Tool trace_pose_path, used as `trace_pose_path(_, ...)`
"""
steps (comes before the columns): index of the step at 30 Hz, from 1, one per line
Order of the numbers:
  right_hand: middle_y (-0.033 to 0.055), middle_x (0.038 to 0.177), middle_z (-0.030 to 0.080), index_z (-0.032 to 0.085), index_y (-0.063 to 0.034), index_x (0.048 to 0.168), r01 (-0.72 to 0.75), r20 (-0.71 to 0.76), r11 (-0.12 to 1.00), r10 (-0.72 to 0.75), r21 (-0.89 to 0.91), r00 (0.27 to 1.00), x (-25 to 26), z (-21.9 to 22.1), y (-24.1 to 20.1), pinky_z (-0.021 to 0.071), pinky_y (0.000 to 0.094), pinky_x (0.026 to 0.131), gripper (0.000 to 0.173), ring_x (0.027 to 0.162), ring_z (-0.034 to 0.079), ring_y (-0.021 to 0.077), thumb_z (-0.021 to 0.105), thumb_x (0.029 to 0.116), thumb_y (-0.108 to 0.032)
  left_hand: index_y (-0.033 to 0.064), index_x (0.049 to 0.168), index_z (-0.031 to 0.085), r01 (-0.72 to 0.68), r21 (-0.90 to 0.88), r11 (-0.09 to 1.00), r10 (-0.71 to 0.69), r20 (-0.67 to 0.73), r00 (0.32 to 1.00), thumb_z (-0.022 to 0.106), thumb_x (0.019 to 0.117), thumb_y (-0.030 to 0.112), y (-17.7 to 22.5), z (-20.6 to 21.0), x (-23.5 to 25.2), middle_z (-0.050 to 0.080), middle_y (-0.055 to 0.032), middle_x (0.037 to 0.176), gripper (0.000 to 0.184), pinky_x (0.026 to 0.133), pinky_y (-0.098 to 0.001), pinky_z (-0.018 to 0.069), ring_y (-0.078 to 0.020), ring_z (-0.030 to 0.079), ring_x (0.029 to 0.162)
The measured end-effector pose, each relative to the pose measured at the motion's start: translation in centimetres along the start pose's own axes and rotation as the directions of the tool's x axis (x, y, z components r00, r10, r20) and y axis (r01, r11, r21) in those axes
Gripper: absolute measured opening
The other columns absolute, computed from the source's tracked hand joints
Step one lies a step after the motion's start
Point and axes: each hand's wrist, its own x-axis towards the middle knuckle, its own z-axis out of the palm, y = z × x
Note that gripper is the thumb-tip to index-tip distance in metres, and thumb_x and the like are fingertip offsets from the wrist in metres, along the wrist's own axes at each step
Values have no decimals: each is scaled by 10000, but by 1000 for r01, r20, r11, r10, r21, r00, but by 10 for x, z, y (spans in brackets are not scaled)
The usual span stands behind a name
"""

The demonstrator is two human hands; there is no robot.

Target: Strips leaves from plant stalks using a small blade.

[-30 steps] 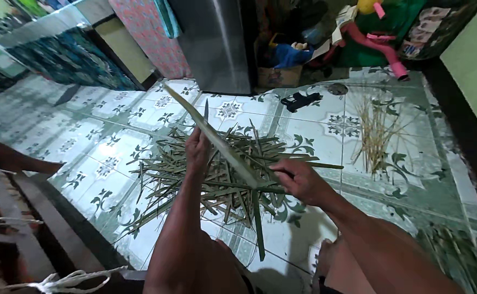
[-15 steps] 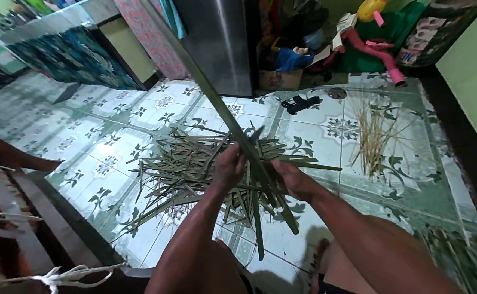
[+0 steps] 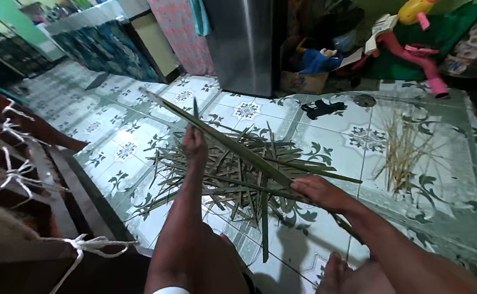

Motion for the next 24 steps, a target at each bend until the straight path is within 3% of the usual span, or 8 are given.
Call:
trace_pose_path(4, -8, 711, 582, 680, -81, 878, 4, -64, 990, -13, -143, 998, -29, -23, 24, 467, 308, 606, 345, 621, 536, 79, 479, 1050, -302, 35, 1422, 535, 110, -203, 973, -146, -173, 974, 432, 1097, 210, -25, -27, 23, 602, -29, 811, 384, 532, -271, 480, -74, 512, 570)
trace_pose_path(7, -37, 670, 589, 687, -114, 864, -68, -99, 986, 54, -150, 994, -50, -38, 42, 454, 273, 526, 331, 552, 529, 61, 488, 1030, -320, 111, 1467, 490, 179, -347, 920, -257, -192, 947, 419, 1111, 264, -38, -47, 30, 520, 20, 707, 394, 446, -252, 449, -73, 471, 491)
trace_pose_path(9, -32, 682, 620, 690, -123, 881, -132, -115, 982, 117, -132, 986, -61, -44, 52, 465, 265, 504, 317, 532, 548, 70, 488, 1032, -315, 145, 1514, 441, 253, -381, 889, -345, -195, 918, 376, 1118, 280, -48, -60, 32, 534, -2, 754, 424, 444, -264, 456, -83, 476, 488)
trace_pose_path(13, 49, 996, 652, 720, -56, 934, -121, -143, 978, 96, -171, 985, -65, -46, 60, 555, 287, 629, 296, 711, 624, 100, 523, 1012, -262, 165, 1387, 487, 401, -421, 813, -503, -163, 849, 381, 1108, 417, -62, -67, 29, 432, 45, 662, 391, 437, -269, 450, -84, 442, 456)
trace_pose_path(15, 76, 1024, 644, 727, -42, 931, -102, -197, 972, 60, -210, 979, -51, -37, 52, 568, 321, 694, 296, 776, 634, 125, 537, 1014, -254, 122, 1326, 494, 414, -345, 842, -482, -138, 865, 399, 1097, 436, -61, -64, 25, 467, 27, 718, 400, 462, -280, 462, -81, 448, 481)
trace_pose_path(18, 160, 1009, 646, 715, 19, 948, -34, -289, 951, -60, -307, 955, -14, -20, 26, 495, 475, 846, 345, 931, 613, 255, 525, 1037, -255, 40, 1423, 492, 318, -181, 931, -343, -128, 931, 462, 1083, 350, -44, -60, 21, 612, -123, 1059, 461, 632, -360, 495, -151, 530, 689)
trace_pose_path(21, 258, 1126, 656, 711, 51, 1106, -86, -389, 924, -72, -374, 918, 36, -13, 13, 479, 552, 965, 412, 1073, 629, 371, 456, 1080, -271, 19, 1413, 504, 226, -129, 966, -235, -60, 970, 429, 1095, 275, -15, -42, 9, 637, -147, 1044, 415, 628, -359, 495, -163, 552, 694)
trace_pose_path(24, 275, 1241, 617, 693, 20, 1231, -140, -574, 918, -108, -372, 812, 62, -23, 8, 460, 588, 1011, 425, 1152, 602, 412, 441, 1086, -290, -16, 1422, 511, 73, -36, 997, -64, 209, 976, 369, 1100, 179, 16, -20, -15, 658, -229, 1218, 403, 900, -464, 539, -284, 666, 1027)
